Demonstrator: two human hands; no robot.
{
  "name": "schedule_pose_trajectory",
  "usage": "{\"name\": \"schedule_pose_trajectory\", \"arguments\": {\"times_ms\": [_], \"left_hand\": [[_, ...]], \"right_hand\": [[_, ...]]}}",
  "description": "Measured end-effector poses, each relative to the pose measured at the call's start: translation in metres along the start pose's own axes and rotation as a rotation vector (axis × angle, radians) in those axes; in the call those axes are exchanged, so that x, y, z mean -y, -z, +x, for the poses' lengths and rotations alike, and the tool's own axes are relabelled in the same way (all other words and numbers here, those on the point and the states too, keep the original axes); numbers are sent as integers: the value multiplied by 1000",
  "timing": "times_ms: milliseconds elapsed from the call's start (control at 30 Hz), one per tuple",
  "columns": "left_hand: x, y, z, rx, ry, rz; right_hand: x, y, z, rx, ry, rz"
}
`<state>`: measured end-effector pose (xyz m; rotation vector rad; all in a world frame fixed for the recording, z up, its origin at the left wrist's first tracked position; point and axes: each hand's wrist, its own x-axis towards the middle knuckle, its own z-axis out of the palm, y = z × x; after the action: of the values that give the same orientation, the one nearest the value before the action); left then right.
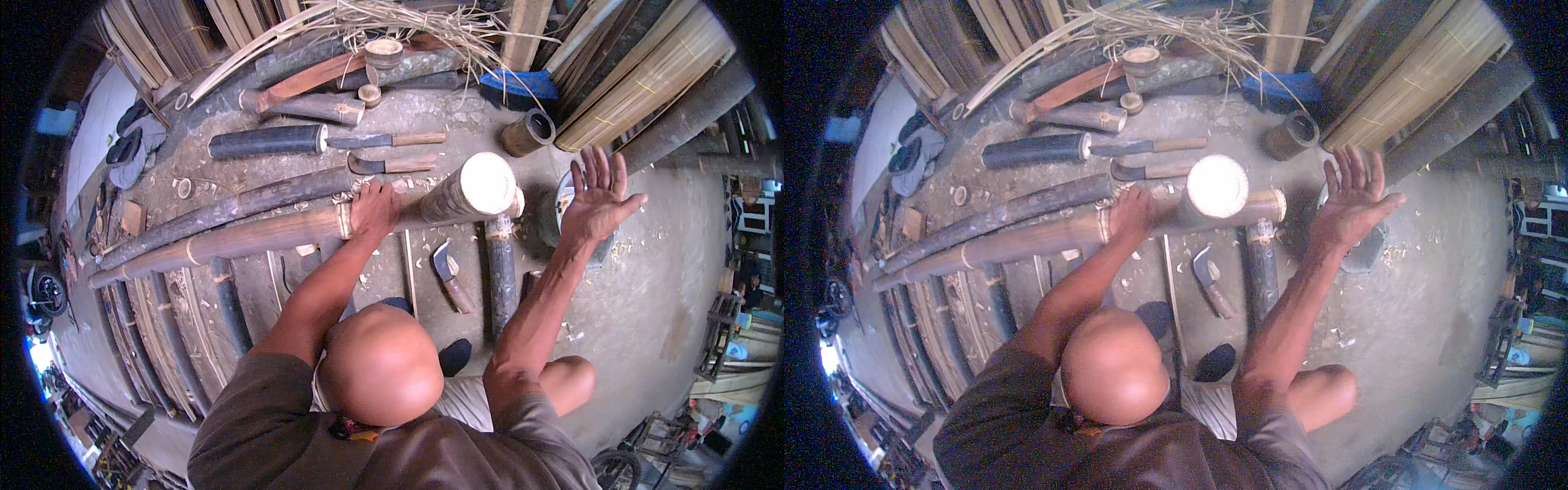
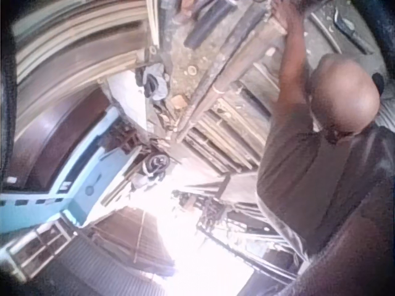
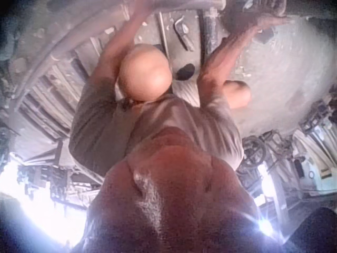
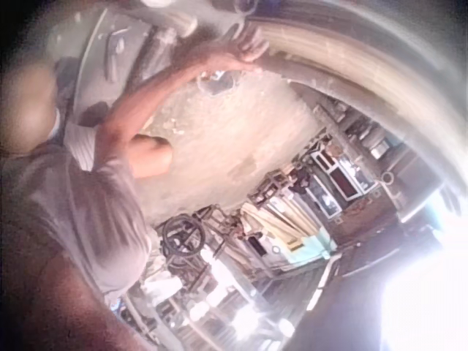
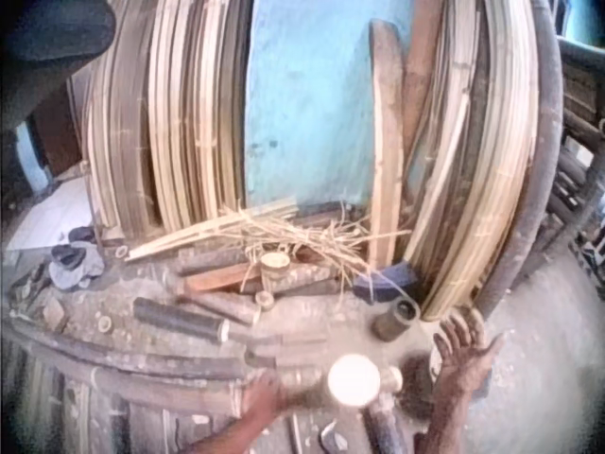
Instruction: The person measures and marks bamboo poles, then uses a mallet to fit them into a frame structure. The person repeatedly adjusts and secures the bamboo pieces to form a larger assembly.
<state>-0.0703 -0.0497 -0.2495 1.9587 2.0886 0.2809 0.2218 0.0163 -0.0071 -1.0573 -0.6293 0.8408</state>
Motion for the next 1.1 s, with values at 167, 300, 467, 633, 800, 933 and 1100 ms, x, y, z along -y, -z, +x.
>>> {"name": "schedule_pose_trajectory", "arguments": {"times_ms": [167, 300, 467, 633, 800, 933, 1100], "left_hand": [[-3, -11, 3, -24, 10, -20], [-7, -6, 7, 68, 64, 4], [-8, -5, 9, 133, 77, 39], [1, -6, 11, 171, 37, 80], [4, -2, 10, 100, 79, -22], [3, 0, 3, 17, 104, -76], [-10, 5, 8, 38, 85, -53]], "right_hand": [[-78, -64, -21, 491, -123, -120], [-30, -58, -23, 561, -258, 66], [-46, -73, -48, 970, -354, -9], [-30, -83, -47, 1207, -39, -277], [-39, -76, -47, 1159, -52, -248], [-31, -40, -23, 881, -178, -70], [-35, -47, -17, 931, -191, 42]]}}
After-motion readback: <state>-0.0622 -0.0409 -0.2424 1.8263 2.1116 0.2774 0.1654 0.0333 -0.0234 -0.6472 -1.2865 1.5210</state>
